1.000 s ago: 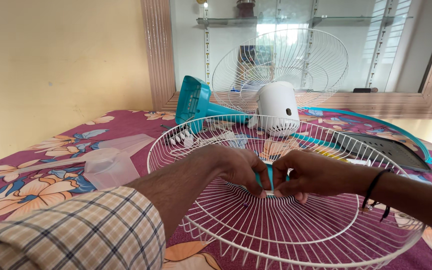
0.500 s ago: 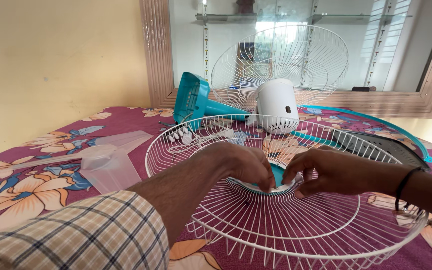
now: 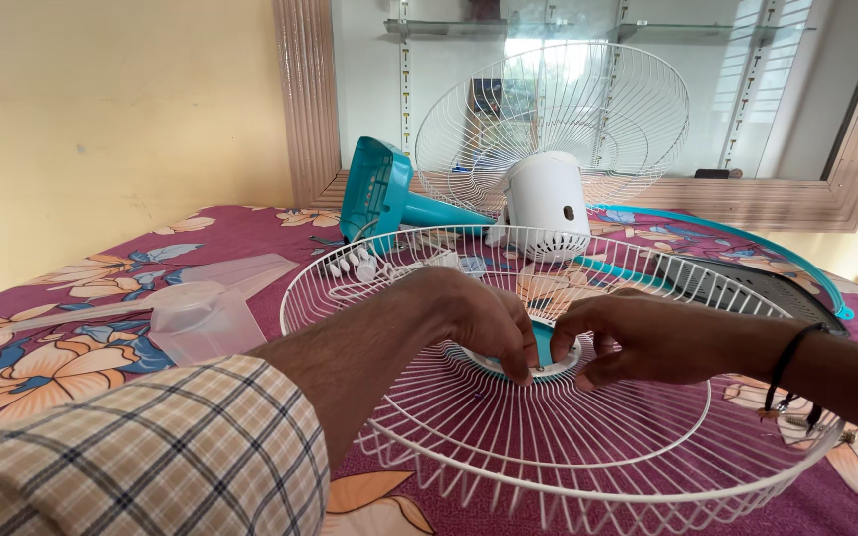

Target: The person aligns a teal central hub onto the center of a white fan cage and uses a yellow-handled screwdriver to tighten multiple screws around the hub. The fan blades and other disassembled parts remain on the bed nearby.

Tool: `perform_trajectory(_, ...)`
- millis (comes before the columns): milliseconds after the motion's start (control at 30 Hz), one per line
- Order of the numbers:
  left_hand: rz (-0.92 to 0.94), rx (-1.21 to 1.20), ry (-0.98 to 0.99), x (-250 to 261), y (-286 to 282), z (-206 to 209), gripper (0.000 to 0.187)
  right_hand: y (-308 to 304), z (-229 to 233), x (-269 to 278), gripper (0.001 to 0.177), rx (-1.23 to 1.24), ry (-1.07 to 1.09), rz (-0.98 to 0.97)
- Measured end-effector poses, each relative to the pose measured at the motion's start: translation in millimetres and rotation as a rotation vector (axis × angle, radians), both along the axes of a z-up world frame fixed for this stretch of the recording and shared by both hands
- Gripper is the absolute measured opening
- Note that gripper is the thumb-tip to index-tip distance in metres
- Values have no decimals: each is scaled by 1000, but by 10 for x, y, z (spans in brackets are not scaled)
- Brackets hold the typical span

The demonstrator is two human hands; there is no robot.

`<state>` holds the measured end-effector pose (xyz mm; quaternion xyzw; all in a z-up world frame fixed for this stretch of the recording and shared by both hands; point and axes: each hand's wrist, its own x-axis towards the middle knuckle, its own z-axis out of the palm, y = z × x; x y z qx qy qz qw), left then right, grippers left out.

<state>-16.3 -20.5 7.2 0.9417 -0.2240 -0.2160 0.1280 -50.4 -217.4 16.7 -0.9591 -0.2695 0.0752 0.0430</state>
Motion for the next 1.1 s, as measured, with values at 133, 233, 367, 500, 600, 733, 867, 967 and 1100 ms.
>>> perform_trajectory(133,18,-25,-14,-29,48,-5,60,31,-8,-35,43,-8,19,-32)
perform_trajectory(233,49,-41,-60,-83,79,-29,67,53,-18,-31,45,48,45,-23)
perform_trajectory(367,43,-9,-95,-131,52,-79,62,-24,-23,-24,51,176,105,-19)
perform_trajectory(500,19,-4,-105,-137,98,-63,56,-209,-3,-26,47,326,53,-62)
perform_trajectory(600,-35,15,-141,-107,159,-27,56,-482,10,-1,47,436,23,-101)
perform_trajectory(733,17,-15,-107,-101,172,-4,52,-895,79,16,41,493,8,-205)
perform_trajectory(867,23,-20,-98,-91,149,-6,60,-1133,150,-24,32,613,-56,-218)
perform_trajectory(967,10,-47,-71,-40,134,17,74,-1232,146,-158,32,627,-161,-311)
perform_trajectory(1100,9,12,-64,20,-24,121,92,-1294,119,-339,27,704,-256,-408)
